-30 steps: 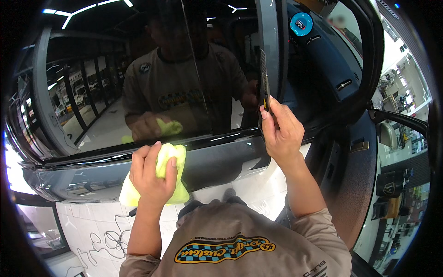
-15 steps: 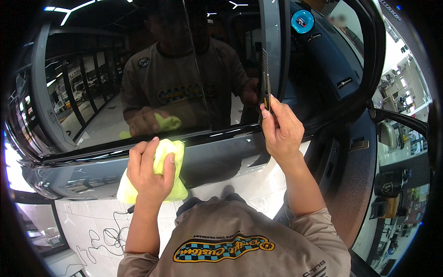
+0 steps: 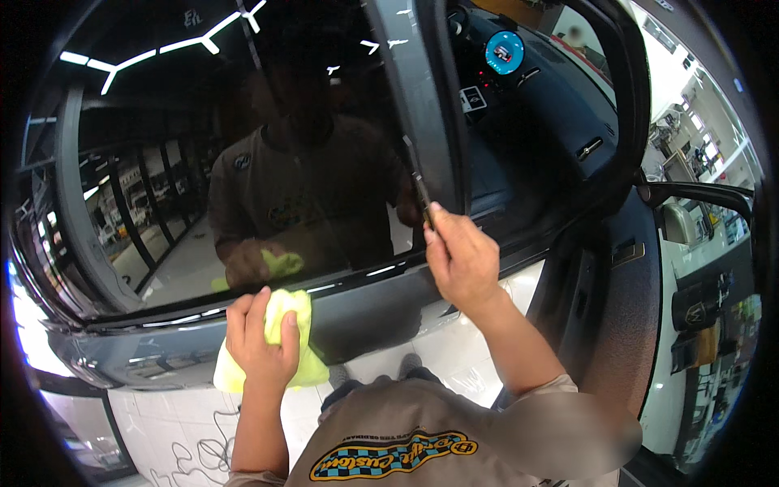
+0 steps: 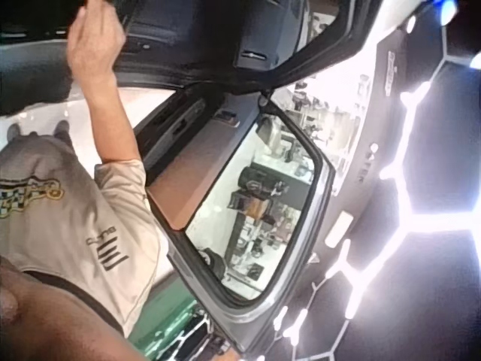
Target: The person trims excess tint film from the edges of a car window using a utility knife and wipes the surface with a yellow microfiber cloth. The person works along the window perimeter, peels away trimmed film, and smooths the remaining film with the cloth.
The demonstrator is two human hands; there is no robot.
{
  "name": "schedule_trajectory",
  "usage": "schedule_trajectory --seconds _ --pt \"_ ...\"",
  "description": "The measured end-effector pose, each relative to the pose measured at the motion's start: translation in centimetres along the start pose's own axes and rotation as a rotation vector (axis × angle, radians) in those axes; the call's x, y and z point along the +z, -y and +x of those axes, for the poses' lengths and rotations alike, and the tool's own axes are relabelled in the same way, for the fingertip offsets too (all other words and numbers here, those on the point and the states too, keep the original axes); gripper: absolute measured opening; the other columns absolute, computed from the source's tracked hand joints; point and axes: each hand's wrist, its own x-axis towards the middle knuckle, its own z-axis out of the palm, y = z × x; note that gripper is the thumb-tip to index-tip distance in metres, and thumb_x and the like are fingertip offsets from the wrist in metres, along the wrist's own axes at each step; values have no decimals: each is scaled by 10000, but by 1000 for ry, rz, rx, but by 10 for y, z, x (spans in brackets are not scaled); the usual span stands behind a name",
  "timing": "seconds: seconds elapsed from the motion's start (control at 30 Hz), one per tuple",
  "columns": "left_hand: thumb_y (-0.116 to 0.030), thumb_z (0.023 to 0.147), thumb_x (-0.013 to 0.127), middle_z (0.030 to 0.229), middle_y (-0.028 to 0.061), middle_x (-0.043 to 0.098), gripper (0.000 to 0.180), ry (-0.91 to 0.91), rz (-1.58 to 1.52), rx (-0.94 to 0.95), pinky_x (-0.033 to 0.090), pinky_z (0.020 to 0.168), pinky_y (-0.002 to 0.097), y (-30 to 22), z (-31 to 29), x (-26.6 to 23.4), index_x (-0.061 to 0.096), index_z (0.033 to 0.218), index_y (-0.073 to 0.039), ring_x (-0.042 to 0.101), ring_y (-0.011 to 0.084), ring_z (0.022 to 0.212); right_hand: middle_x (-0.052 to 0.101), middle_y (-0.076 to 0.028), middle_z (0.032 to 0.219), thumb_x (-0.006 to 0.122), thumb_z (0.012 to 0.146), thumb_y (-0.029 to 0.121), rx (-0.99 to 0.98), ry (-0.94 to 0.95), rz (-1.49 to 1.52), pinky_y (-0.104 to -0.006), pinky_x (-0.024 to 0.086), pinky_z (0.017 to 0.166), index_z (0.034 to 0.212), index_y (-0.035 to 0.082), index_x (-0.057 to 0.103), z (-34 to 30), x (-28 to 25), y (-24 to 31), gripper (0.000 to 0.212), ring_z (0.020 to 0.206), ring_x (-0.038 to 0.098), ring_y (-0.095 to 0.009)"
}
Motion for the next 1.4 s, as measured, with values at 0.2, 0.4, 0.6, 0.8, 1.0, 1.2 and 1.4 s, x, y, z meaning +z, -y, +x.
schedule_trajectory --seconds 0.2,0.4,0.6,0.8,1.0,1.2,1.4 --pt "-131 797 717 1025 192 568 411 3 20 32 511 739 399 2 0 -2 648 1160 50 596 336 886 661 -145 906 705 816 -31 -18 -18 -23 -336 541 610 1217 -78 627 0 2 2 411 706 664 -259" --pt "-132 804 705 1024 198 564 412 11 54 39 498 760 401 2 1 -4 638 1169 48 583 333 889 662 -145 904 712 814 -22 -16 -58 47 -352 543 616 1212 -69 628 -3 7 -1 410 701 669 -266" --pt "-133 808 707 1013 200 563 411 3 62 53 491 747 397 1 -1 -3 635 1171 45 580 332 871 683 -175 933 716 806 -35 -49 -218 168 -362 543 609 1251 -68 601 -7 14 -10 461 700 671 -282" --pt "-136 805 730 1035 210 591 482 26 77 49 498 740 398 -5 5 -7 605 1238 35 602 332 880 678 -171 888 695 840 -45 72 -224 287 -353 537 597 1242 -79 591 -6 14 -11 417 679 664 -278" --pt "-206 798 781 984 139 639 603 128 336 383 479 657 361 -55 75 -32 594 1343 -28 600 276 755 664 -153 832 682 859 -66 144 -326 441 -308 514 548 1219 -93 583 -7 27 -14 375 618 637 -214" --pt "-206 795 774 898 75 562 632 213 580 603 412 579 336 -112 165 -23 594 1388 -86 515 199 627 660 -166 838 668 856 -67 99 -313 521 -338 503 547 1233 -100 544 -14 34 -19 398 619 633 -255" --pt "-169 747 751 817 50 490 672 320 735 608 382 552 320 -128 175 -17 599 1398 -97 477 172 604 664 -168 852 671 833 -72 36 -291 561 -361 507 553 1267 -99 527 -13 37 -24 457 621 629 -257"
